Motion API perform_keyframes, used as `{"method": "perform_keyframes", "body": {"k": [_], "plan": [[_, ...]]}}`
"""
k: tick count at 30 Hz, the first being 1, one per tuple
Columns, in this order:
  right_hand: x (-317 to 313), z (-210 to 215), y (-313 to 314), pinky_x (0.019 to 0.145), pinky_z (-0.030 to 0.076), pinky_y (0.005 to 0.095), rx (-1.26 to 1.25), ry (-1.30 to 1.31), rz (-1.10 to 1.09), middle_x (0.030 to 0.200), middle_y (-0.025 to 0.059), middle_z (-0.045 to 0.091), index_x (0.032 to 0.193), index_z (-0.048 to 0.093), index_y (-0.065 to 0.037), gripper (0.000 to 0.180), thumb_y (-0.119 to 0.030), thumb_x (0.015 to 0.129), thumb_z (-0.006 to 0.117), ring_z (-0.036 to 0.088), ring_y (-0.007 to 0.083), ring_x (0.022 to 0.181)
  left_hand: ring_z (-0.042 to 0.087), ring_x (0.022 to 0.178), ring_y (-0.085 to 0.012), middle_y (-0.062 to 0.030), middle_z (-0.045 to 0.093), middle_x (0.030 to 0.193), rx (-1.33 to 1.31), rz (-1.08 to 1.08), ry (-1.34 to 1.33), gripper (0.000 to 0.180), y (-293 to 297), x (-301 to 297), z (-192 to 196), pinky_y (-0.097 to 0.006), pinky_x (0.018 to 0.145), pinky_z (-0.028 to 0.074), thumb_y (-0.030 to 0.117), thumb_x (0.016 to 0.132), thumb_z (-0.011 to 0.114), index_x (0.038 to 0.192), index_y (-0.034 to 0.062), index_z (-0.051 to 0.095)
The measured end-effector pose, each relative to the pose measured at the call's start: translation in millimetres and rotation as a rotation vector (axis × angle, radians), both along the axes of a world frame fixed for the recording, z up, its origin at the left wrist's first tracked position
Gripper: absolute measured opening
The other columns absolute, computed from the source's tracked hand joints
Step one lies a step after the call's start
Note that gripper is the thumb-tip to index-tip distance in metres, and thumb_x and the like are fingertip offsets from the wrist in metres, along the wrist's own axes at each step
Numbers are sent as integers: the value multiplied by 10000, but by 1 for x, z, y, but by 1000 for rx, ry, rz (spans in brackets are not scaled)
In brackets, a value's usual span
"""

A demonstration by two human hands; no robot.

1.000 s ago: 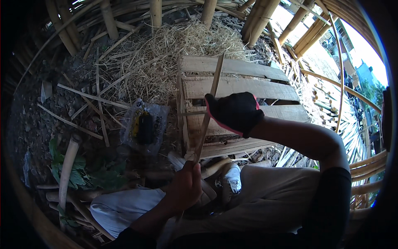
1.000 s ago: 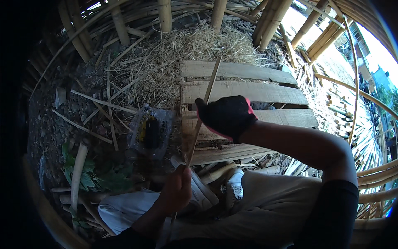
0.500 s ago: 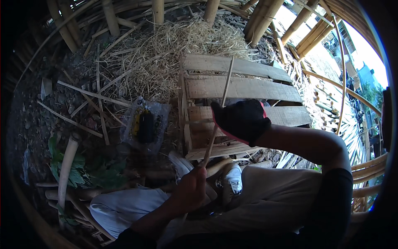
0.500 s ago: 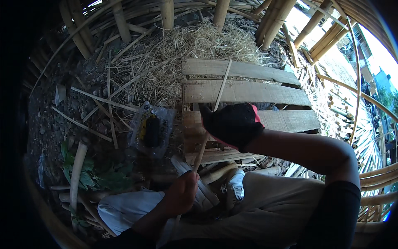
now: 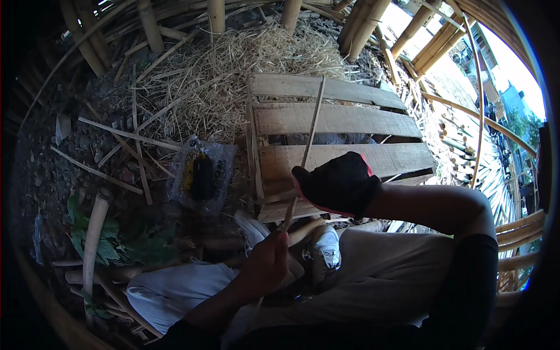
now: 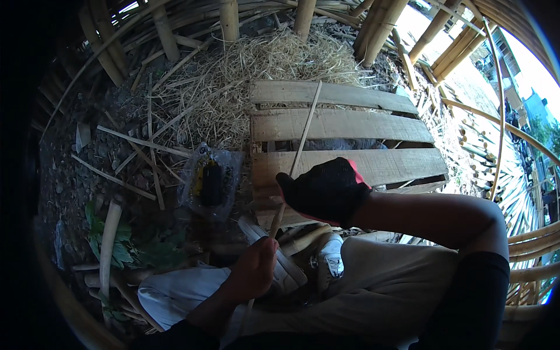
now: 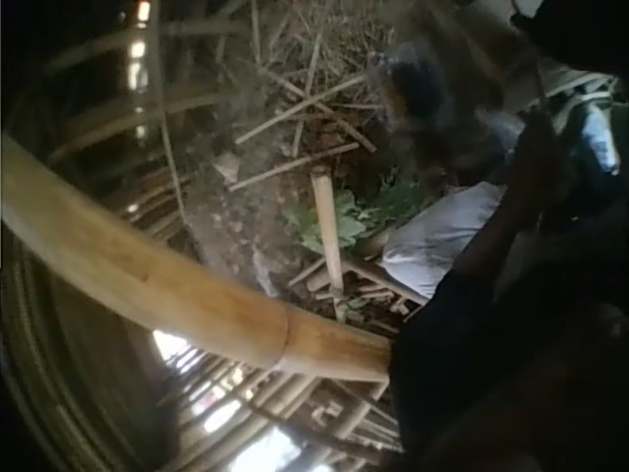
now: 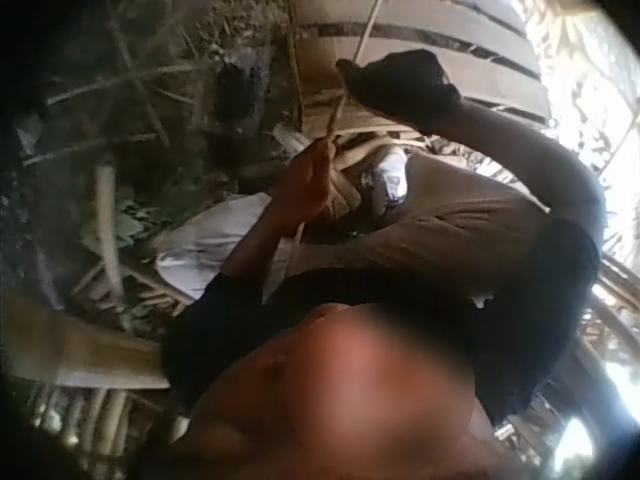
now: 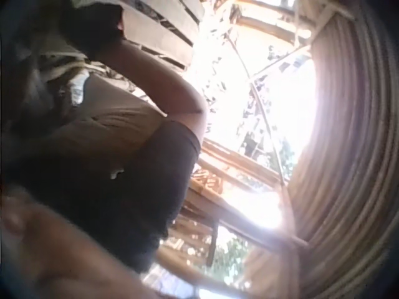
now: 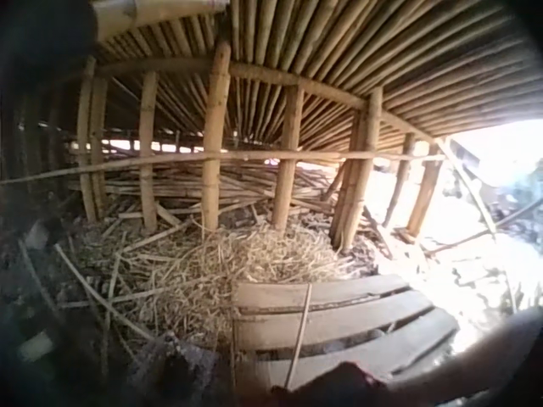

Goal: The person sits on the ground and uses a knife to shave a thin bamboo stick, repeatedly scraping along its length to smooth and thin it. The person holds the stick with one hand and scrapes with the other, rotating the stick as needed.

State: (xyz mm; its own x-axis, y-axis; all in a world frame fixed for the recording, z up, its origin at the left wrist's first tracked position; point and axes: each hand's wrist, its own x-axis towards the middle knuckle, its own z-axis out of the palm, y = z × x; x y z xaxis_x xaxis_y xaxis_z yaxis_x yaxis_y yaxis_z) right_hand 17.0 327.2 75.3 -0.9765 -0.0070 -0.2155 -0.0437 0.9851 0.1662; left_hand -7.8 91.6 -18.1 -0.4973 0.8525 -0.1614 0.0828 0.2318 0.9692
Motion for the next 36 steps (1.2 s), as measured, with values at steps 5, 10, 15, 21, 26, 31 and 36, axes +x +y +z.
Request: {"method": "perform_keyframes", "body": {"k": [5, 10, 15, 21, 26, 31, 36], "plan": [[-10, -8, 33, 381, 425, 415, 93, 285, 127, 473, 45, 554, 869, 733, -184, 276, -343, 1009, 554, 535, 269, 370, 376, 582, -72, 30, 401, 654, -4, 20, -162, 438, 6, -3, -2, -315, 566, 354, 397, 1128, 281, 913, 76, 486], [-10, -17, 40, 376, 419, 427, 17, 440, 63, 488, 44, 572, 861, 728, -183, 313, -365, 1021, 531, 544, 267, 375, 523, 697, -226, -113, 534, 762, -73, 22, -245, 443, 6, -4, 4, -395, 680, 424, 361, 1125, 316, 981, 11, 545], [-36, 23, 119, 710, 552, 489, 191, 133, -491, 696, 174, 697, 779, 716, -64, 724, -506, 1080, 228, 685, 384, 674, 378, 582, -69, 35, 403, 655, -77, -27, -193, 429, 2, 3, 4, -300, 561, 359, 388, 1131, 278, 944, 68, 496], [8, 8, -11, 692, 570, 496, -57, -151, -109, 768, 154, 723, 966, 732, -129, 551, -488, 1065, 326, 702, 394, 700, 471, 591, -158, -31, 462, 656, 9, -20, -32, 399, -1, 2, 9, -367, 616, 414, 345, 1121, 308, 954, 43, 508], [-30, 13, 69, 698, 558, 465, 3, 124, -393, 693, 144, 697, 748, 720, -104, 649, -467, 1073, 292, 690, 373, 700, 622, 737, -404, -221, 610, 763, -91, 8, 29, 379, -2, 8, 17, -503, 683, 482, 298, 1104, 361, 1091, -23, 561], [-37, 25, 82, 740, 568, 487, 122, 96, -420, 817, 152, 735, 976, 731, -91, 572, -448, 1075, 295, 711, 375, 816, 665, 762, -478, -272, 659, 775, -142, 2, 89, 374, -1, 9, 23, -552, 678, 505, 277, 1095, 383, 1171, -42, 563], [-15, 22, 22, 747, 577, 498, 23, -97, -270, 736, 137, 721, 757, 737, -123, 630, -515, 1046, 337, 719, 362, 768, 667, 752, -485, -274, 653, 751, -106, -23, 69, 373, 0, 11, 23, -561, 677, 513, 285, 1095, 376, 1210, -37, 525]]}}
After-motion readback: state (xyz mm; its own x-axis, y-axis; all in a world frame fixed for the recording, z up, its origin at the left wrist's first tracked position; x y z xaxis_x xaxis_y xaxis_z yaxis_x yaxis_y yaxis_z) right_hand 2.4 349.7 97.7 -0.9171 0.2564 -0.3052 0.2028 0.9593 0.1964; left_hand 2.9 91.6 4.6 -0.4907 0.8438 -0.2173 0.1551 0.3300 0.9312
